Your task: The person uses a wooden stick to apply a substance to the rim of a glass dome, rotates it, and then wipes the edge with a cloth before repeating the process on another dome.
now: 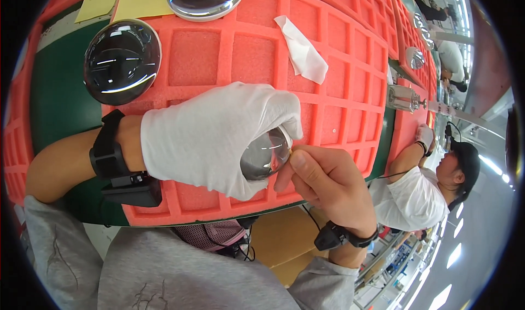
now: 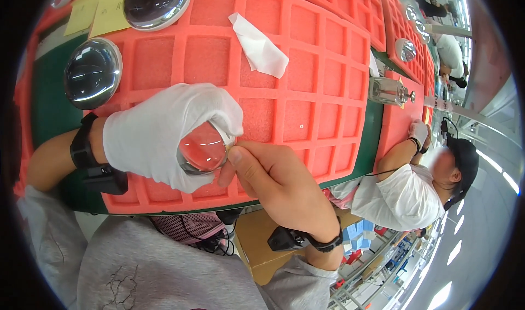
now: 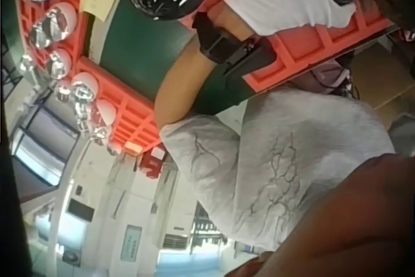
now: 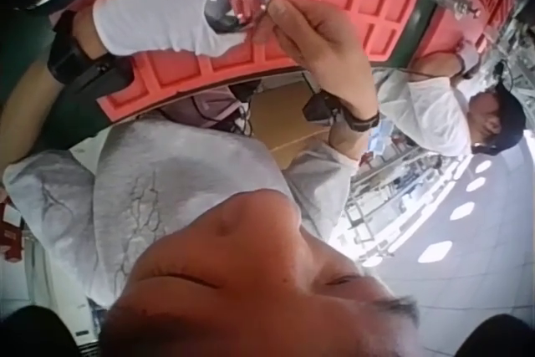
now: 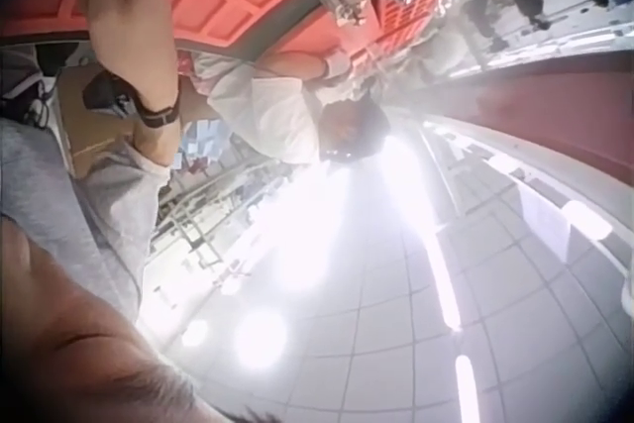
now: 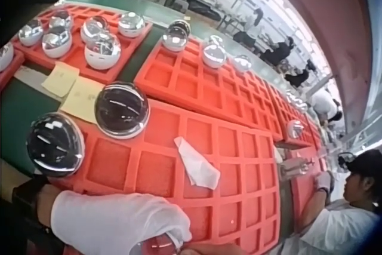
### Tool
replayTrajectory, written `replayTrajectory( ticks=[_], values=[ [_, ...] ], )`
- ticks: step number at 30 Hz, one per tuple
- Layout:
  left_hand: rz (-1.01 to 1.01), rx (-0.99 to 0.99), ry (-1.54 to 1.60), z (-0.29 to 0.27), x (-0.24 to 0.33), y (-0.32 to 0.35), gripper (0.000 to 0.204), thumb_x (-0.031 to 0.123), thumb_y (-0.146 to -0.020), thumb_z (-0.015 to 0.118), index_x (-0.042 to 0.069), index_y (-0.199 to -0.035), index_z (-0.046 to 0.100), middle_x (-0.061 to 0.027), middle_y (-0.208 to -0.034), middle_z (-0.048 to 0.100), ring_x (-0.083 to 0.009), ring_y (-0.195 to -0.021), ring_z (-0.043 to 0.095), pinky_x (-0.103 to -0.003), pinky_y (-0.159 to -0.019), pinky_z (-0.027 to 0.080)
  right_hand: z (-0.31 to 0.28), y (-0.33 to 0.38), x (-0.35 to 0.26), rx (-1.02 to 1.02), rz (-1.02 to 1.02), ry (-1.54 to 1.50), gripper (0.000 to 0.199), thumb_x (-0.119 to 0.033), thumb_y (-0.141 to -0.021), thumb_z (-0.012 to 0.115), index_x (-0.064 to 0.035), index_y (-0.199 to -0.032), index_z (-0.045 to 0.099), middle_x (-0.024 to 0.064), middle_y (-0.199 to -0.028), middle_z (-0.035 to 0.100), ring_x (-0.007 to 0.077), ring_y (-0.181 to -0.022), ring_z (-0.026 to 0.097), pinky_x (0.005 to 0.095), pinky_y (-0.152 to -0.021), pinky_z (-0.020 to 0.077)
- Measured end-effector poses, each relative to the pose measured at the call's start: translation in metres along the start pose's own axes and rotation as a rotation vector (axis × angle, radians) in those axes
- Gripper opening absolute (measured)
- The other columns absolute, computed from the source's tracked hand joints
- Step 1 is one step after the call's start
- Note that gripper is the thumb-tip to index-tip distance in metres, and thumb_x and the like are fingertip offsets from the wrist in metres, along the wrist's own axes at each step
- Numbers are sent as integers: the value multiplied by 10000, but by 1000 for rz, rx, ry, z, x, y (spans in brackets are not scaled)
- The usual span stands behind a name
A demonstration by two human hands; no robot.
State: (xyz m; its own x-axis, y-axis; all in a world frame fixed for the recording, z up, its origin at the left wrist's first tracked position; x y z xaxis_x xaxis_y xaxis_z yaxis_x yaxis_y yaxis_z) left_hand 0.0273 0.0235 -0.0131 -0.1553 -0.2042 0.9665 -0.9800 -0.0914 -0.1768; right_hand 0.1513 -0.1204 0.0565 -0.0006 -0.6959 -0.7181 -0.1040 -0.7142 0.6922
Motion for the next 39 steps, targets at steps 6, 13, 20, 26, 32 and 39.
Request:
replayTrajectory(
  ticks=[6,13,20,26,32,39],
  values=[
    [26,22,-79,2,-2,1,452,85,-636,798,72,-1019,558,-105,-999,618,-324,-892,619,-386,-773,518,0,-3,-11,31,13,153,429,-263,-1078,437,34,-831,624,-53,-555,363,43,-516,304,250,-487,237],
    [19,27,-43,0,0,3,450,83,-632,803,71,-1012,562,-102,-997,622,-323,-876,624,-390,-762,521,-5,-8,-8,0,-9,192,414,-242,-1078,429,28,-815,600,-49,-561,376,42,-522,310,254,-491,252],
    [-33,-12,47,1,-1,2,453,80,-628,804,71,-1010,562,-101,-999,621,-321,-877,625,-389,-762,520,2,2,14,28,-136,106,417,-246,-1081,427,26,-817,602,-45,-563,384,41,-518,308,250,-493,249],
    [-20,2,-44,2,-2,1,455,93,-623,803,74,-1007,560,-105,-991,616,-340,-870,613,-404,-755,515,2,-1,1,43,-54,123,425,-257,-1079,437,17,-795,594,-47,-571,384,48,-520,304,254,-495,252],
    [-27,8,-53,2,-2,-1,455,104,-623,800,75,-1008,559,-109,-981,610,-350,-867,603,-416,-756,512,-3,-3,-7,26,-1,239,428,-270,-1080,439,2,-788,593,-52,-572,377,53,-526,304,253,-498,256],
    [107,2,-248,3,2,-1,451,97,-631,797,73,-1009,552,-106,-975,610,-344,-849,601,-413,-749,511,-3,-7,-12,13,22,282,439,-274,-1078,439,3,-779,600,-56,-553,380,48,-511,311,246,-485,252]
  ],
)
Point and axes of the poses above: each hand's wrist, its own y-axis away from the middle knuckle, its own z-axis out of the palm, x = y × z, the point moved 2 cm from there along -y, towards the middle knuckle
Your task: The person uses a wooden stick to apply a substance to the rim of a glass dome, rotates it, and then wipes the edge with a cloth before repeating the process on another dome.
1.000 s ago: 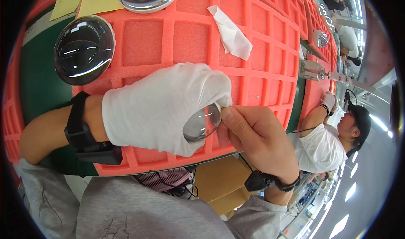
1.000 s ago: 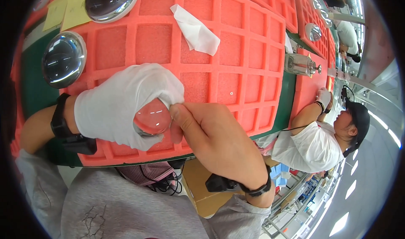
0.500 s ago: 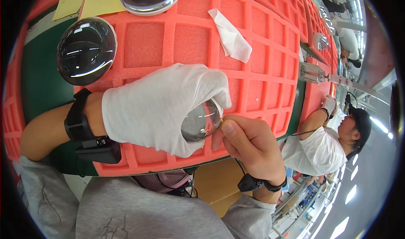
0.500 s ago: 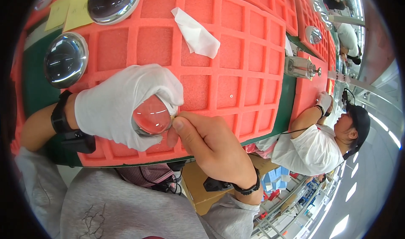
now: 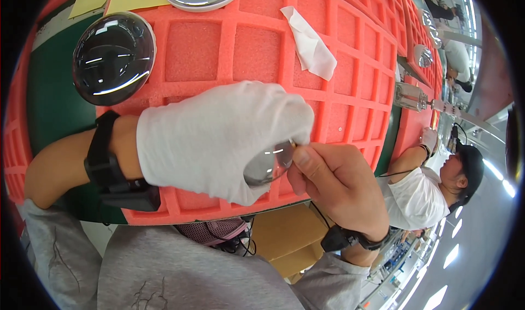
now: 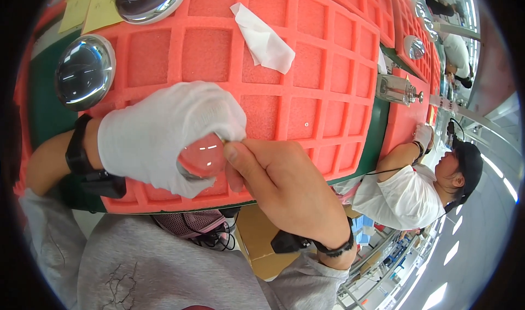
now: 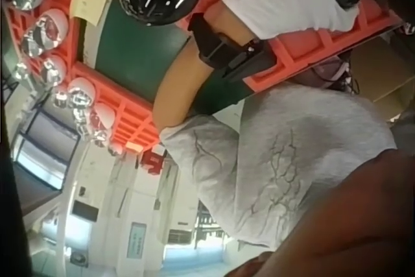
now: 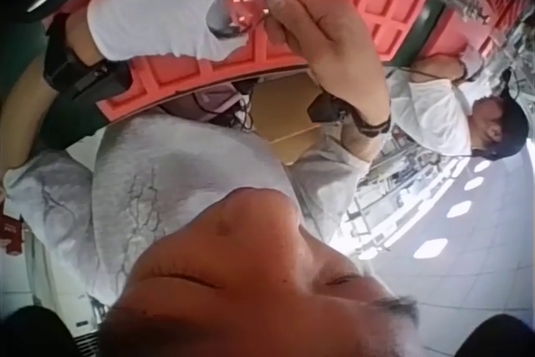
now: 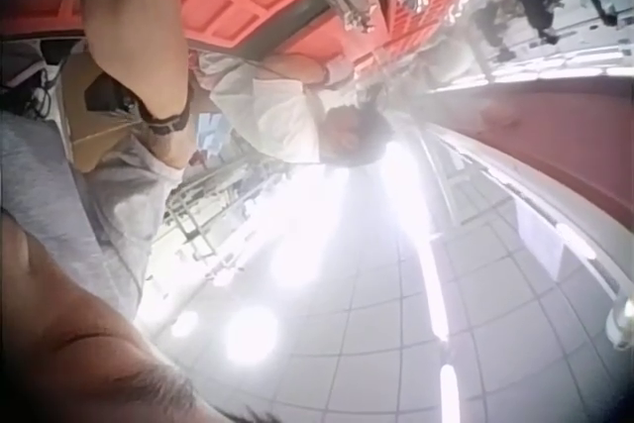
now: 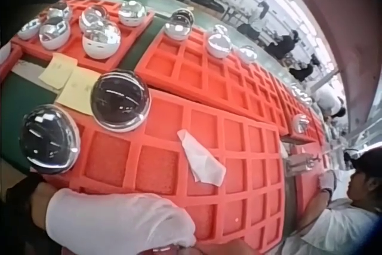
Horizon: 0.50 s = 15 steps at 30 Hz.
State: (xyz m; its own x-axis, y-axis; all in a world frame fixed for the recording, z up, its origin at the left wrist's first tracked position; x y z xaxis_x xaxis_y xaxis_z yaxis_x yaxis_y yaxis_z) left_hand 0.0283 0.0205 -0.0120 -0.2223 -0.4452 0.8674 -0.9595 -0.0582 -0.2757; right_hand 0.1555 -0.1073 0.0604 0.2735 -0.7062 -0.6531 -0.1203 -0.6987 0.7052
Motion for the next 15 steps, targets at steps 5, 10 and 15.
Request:
replayTrajectory(
  ticks=[5,10,15],
  values=[
    [-142,-41,253,-1,-6,0,453,98,-641,801,73,-1013,545,-105,-971,613,-341,-836,609,-403,-738,511,2,-2,21,-51,-81,-245,442,-263,-1077,439,16,-791,627,-55,-539,384,38,-487,303,243,-468,238],
    [-136,-48,219,0,-3,1,447,107,-649,803,71,-1012,545,-104,-974,615,-341,-843,615,-400,-732,510,11,5,31,4,-138,-305,448,-262,-1075,445,35,-808,647,-56,-530,381,30,-464,286,238,-451,214],
    [-77,-20,168,1,-4,0,427,102,-645,793,67,-997,554,-107,-972,610,-341,-858,608,-407,-731,504,6,5,14,-18,-8,-295,466,-278,-1074,454,46,-799,644,-61,-525,377,29,-454,276,236,-444,198]
  ],
)
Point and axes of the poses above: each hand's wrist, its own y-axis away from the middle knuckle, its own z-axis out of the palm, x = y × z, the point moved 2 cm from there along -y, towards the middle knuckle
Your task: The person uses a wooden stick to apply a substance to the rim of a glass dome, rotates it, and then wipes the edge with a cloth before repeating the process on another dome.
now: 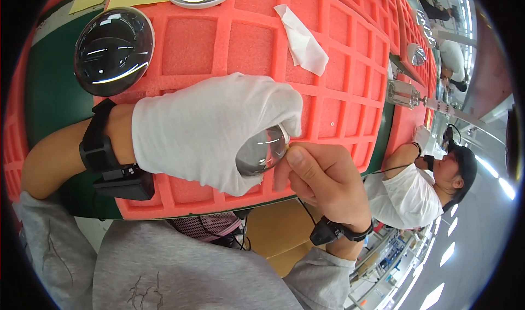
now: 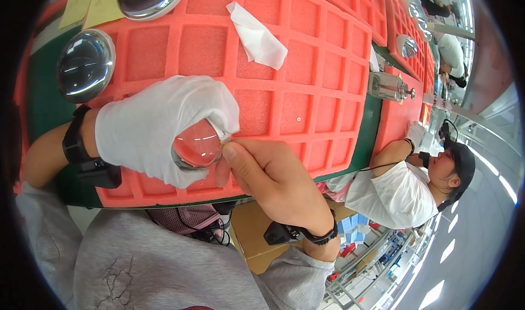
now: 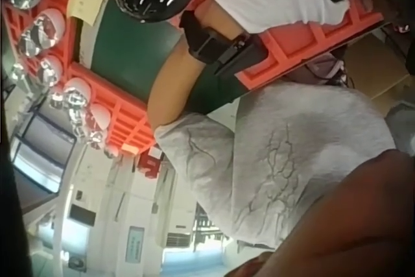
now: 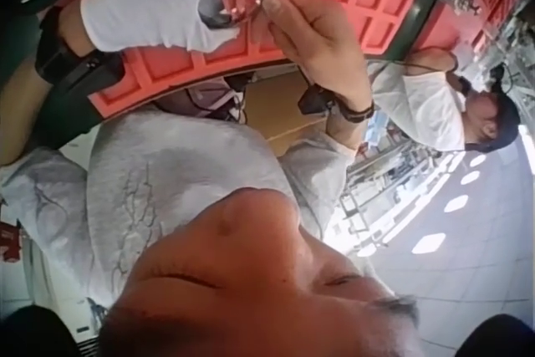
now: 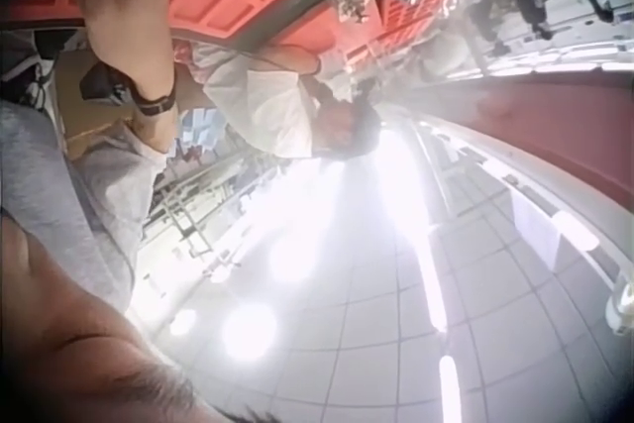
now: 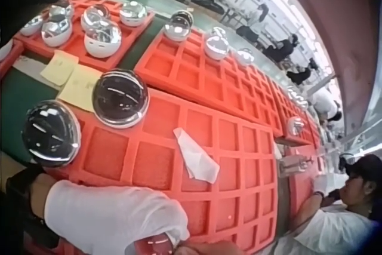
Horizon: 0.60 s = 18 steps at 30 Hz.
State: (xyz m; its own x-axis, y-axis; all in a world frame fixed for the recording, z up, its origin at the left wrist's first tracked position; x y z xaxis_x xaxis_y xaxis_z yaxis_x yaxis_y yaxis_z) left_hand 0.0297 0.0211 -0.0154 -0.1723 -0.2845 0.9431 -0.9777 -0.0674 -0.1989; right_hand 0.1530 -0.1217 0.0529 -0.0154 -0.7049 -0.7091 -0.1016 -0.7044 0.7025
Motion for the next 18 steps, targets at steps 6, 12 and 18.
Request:
replayTrajectory(
  ticks=[6,12,18],
  values=[
    [17,2,-46,4,-1,-3,420,77,-624,773,64,-988,563,-108,-946,591,-348,-860,590,-413,-727,494,-5,-3,-14,-1,71,117,484,-294,-1074,458,49,-782,636,-63,-519,373,30,-445,264,241,-436,183],
    [-55,-28,74,-2,-3,2,419,59,-611,767,64,-974,558,-102,-934,584,-346,-853,583,-403,-715,490,-4,-7,-4,-6,17,44,494,-301,-1076,451,43,-763,614,-64,-521,372,25,-441,255,246,-432,171],
    [-55,-27,84,-1,0,3,423,62,-611,772,63,-971,550,-102,-944,591,-342,-844,586,-399,-711,490,-1,0,10,-8,-73,-2,493,-296,-1078,443,37,-751,600,-67,-517,363,20,-442,253,245,-431,166]
  ],
)
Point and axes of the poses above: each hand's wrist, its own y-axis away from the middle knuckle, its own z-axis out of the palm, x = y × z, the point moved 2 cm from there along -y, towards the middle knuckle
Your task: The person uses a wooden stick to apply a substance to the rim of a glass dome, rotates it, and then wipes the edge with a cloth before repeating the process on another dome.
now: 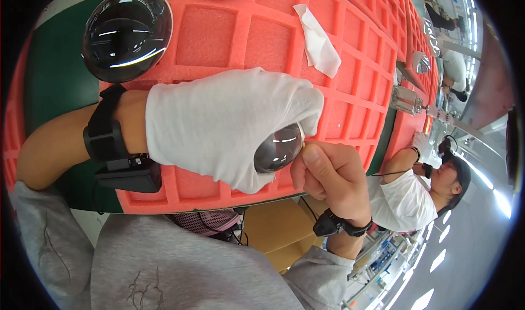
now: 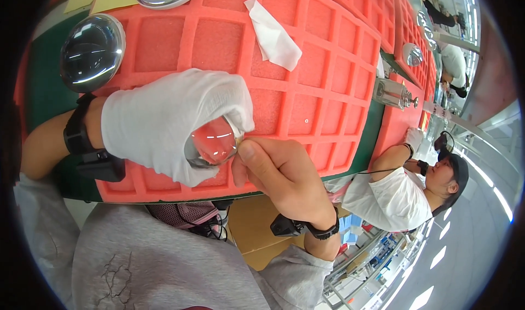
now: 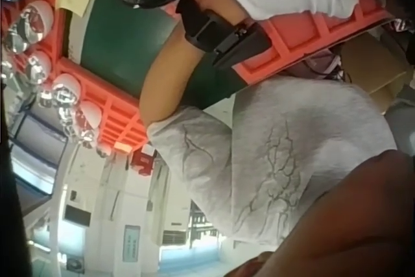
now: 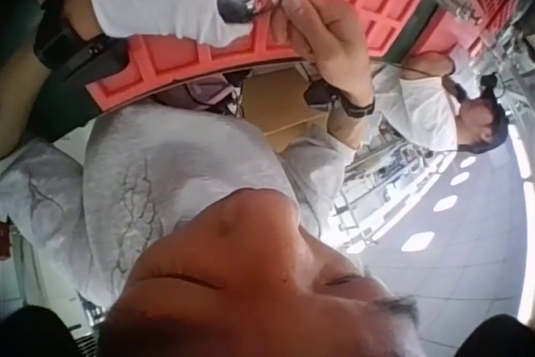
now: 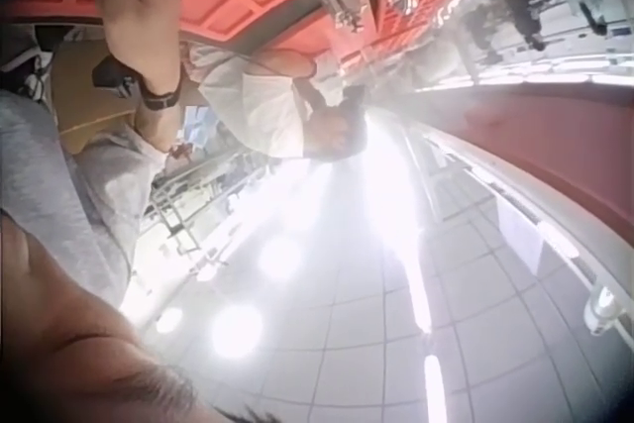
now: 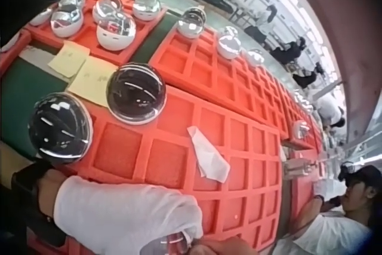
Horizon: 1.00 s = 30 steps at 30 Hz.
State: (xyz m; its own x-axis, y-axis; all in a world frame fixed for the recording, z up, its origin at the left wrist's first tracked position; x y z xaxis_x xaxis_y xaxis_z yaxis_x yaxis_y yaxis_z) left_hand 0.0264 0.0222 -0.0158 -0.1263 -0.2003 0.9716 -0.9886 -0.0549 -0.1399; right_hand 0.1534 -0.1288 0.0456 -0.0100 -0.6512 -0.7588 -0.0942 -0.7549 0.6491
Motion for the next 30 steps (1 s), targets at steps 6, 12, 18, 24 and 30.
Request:
replayTrajectory(
  ticks=[6,12,18,24,30],
  values=[
    [32,24,-42,1,-3,-3,450,65,-615,776,60,-998,538,-99,-937,597,-338,-825,590,-401,-695,492,-1,-4,-22,20,139,121,490,-300,-1077,446,29,-749,602,-69,-512,352,22,-440,252,247,-428,165],
    [21,11,-14,-2,-1,-6,457,74,-620,781,49,-1004,534,-109,-930,613,-334,-829,617,-393,-705,515,-4,-9,-38,28,215,218,481,-302,-1075,454,15,-740,590,-72,-523,359,24,-448,264,246,-428,169],
    [-35,19,5,-6,3,-5,519,107,-656,790,44,-1110,548,-138,-975,648,-329,-876,663,-382,-742,543,-10,-4,16,261,-280,16,325,-199,-1056,490,1,-820,591,-74,-606,425,14,-483,292,228,-451,176],
    [-9,36,68,-3,6,1,655,145,-674,795,50,-1256,508,-152,-1014,647,-320,-907,662,-389,-772,546,7,-3,16,579,-649,322,45,-21,-944,619,18,-943,640,-89,-628,404,9,-511,266,203,-479,187],
    [-6,39,-62,-2,6,2,715,164,-679,791,48,-1313,483,-151,-1048,640,-302,-932,654,-393,-817,544,15,-5,6,611,-607,447,186,61,-852,699,17,-1030,668,-82,-602,361,2,-531,260,192,-485,198]
  ],
)
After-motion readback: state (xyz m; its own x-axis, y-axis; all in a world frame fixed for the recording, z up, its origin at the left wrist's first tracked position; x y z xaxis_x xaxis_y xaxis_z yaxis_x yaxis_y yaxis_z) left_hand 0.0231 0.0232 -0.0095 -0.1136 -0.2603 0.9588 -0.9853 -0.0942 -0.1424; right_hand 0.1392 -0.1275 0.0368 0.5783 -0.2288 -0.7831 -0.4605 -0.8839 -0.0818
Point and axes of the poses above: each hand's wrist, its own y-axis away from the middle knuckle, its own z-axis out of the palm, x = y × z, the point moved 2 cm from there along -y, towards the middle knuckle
